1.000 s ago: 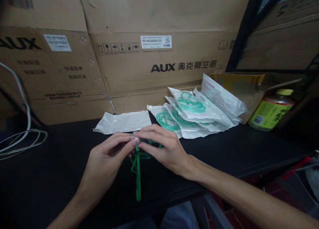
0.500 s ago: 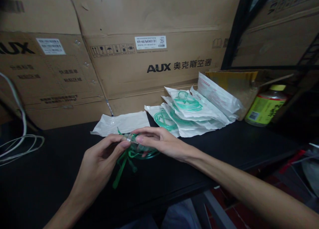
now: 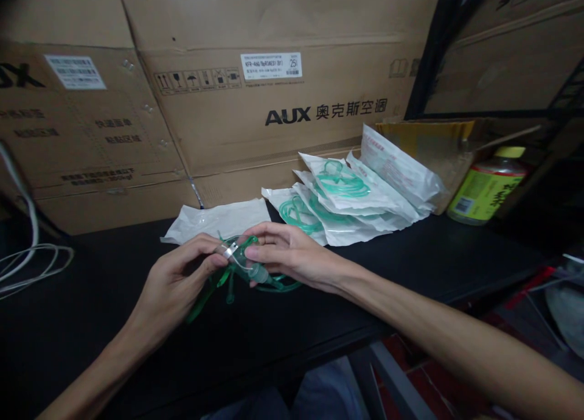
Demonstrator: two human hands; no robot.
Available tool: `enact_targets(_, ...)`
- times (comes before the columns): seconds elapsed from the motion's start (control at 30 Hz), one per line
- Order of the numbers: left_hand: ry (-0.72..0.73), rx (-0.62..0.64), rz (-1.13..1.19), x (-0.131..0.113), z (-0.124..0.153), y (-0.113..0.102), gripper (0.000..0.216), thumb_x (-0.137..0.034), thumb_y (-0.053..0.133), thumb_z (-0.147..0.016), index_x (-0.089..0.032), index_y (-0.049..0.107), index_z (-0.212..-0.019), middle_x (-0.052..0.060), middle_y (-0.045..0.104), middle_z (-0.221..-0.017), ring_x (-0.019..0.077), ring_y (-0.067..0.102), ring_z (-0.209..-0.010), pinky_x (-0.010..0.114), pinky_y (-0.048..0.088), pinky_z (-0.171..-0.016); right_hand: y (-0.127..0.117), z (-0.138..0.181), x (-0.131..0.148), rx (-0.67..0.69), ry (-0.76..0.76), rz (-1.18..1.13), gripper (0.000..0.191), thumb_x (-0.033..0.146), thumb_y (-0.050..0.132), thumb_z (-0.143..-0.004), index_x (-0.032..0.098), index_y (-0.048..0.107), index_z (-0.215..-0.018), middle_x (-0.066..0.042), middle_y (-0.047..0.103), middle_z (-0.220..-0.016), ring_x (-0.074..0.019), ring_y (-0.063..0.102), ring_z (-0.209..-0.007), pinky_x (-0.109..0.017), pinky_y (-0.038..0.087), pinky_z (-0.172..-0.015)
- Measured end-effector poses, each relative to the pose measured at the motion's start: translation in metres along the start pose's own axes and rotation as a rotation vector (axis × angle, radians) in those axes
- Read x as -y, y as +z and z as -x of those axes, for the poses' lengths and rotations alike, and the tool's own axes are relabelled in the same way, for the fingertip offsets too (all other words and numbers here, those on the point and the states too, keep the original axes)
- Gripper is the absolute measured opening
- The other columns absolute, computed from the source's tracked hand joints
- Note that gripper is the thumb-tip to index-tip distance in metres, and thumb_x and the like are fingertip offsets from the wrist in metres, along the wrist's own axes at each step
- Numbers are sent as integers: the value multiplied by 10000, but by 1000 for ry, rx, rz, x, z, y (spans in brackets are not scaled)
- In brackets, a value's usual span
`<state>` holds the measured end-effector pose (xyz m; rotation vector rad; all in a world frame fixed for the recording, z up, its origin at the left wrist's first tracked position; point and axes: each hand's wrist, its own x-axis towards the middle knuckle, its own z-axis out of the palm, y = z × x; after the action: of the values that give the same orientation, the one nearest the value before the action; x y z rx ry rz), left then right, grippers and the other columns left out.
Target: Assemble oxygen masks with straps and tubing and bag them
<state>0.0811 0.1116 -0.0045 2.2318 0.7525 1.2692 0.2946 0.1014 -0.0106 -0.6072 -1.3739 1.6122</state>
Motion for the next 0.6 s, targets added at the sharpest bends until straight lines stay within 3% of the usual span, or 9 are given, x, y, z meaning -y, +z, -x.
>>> enact_targets(0.23,-7,20,102,1,1,2,120,-251,646,-934,-194,685,-835,-3,643,-812,129,585,-770,213,435,-705,1,3,3,5,-87,154,202,266,784,-839,149,683,-968,14,621,-789,-67,547,-679,-165,383,-580)
enact_targets(0.43,-167,57,187,-3,-3,3,147,-320,607,-953,-196,676,-913,-8,615,-845,119,553,-769,189,435,-678,-1,4,4,-23,-97,134,154,287,722,-892,152,728,-966,-28,680,-909,-116,627,-836,-215,491,-722)
enact_targets(0.6,-247,49,204,-6,-3,5,166,-340,604,-947,-186,663,-939,-13,615,-831,114,544,-746,181,440,-660,1,4,6,-60,-132,229,143,284,709,-898,151,747,-935,-17,671,-876,-104,608,-807,-190,484,-682)
